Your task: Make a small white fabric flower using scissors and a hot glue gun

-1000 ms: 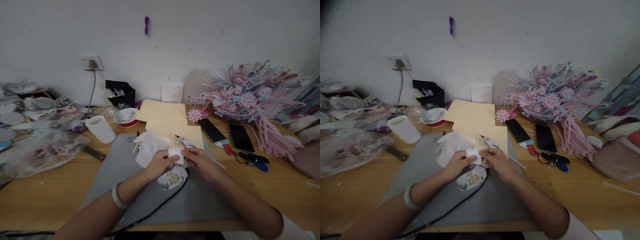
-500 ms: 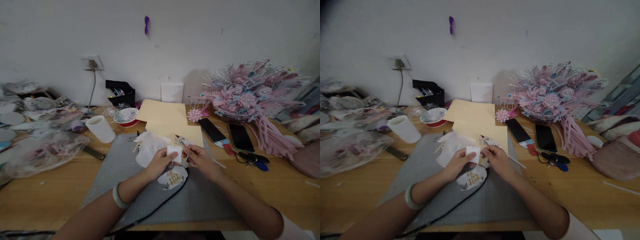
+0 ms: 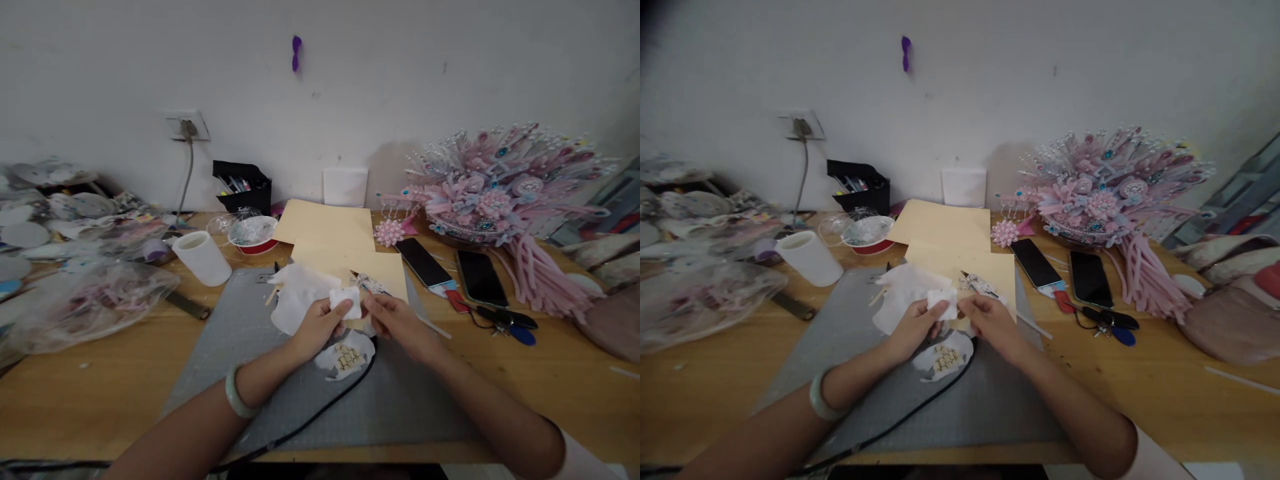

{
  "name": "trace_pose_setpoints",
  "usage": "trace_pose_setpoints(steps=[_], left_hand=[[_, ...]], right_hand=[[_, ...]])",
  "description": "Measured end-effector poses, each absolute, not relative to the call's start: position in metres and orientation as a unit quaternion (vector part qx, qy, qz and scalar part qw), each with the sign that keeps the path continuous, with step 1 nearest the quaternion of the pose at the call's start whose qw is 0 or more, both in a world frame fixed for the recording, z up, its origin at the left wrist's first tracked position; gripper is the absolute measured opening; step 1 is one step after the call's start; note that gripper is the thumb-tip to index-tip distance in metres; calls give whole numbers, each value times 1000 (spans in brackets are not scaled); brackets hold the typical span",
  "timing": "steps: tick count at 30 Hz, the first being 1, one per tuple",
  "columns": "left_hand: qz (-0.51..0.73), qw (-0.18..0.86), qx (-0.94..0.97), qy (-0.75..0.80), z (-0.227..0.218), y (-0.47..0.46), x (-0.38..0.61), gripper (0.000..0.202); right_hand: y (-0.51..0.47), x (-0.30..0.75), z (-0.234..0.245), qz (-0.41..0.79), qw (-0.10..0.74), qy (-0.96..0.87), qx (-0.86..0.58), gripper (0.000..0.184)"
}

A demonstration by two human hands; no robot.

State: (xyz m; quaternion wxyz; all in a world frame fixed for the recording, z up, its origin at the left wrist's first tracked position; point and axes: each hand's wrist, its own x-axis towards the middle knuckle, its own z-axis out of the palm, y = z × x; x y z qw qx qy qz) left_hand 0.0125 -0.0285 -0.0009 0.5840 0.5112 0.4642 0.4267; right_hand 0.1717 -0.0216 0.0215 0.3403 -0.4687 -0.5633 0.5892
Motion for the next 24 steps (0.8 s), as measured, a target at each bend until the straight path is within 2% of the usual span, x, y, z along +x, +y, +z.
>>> trace_pose_setpoints(steps=[2, 5, 11, 13, 18, 21, 24], left_hand=[[418, 588, 522, 455, -1, -29, 13, 45], [416, 614, 522, 420, -2, -30, 13, 45], [421, 674, 513, 325, -9, -30, 11, 43], [416, 673, 517, 325, -9, -29, 10, 44], [445, 646, 495, 374, -4, -29, 12, 42], [471, 648, 469, 372, -1, -29, 13, 38], [491, 656, 438, 371, -2, -27, 13, 31]], right_hand=[[-26, 169, 23, 568, 307, -607, -463, 36], [-27, 169, 22, 547, 322, -623, -458, 34], [-25, 171, 17, 650, 354, -539, -401, 31], [-25, 171, 17, 647, 351, -543, -404, 32], [-25, 173, 21, 544, 340, -629, -438, 35], [-25, 172, 22, 551, 328, -634, -431, 34], [-25, 172, 20, 590, 354, -584, -431, 30]])
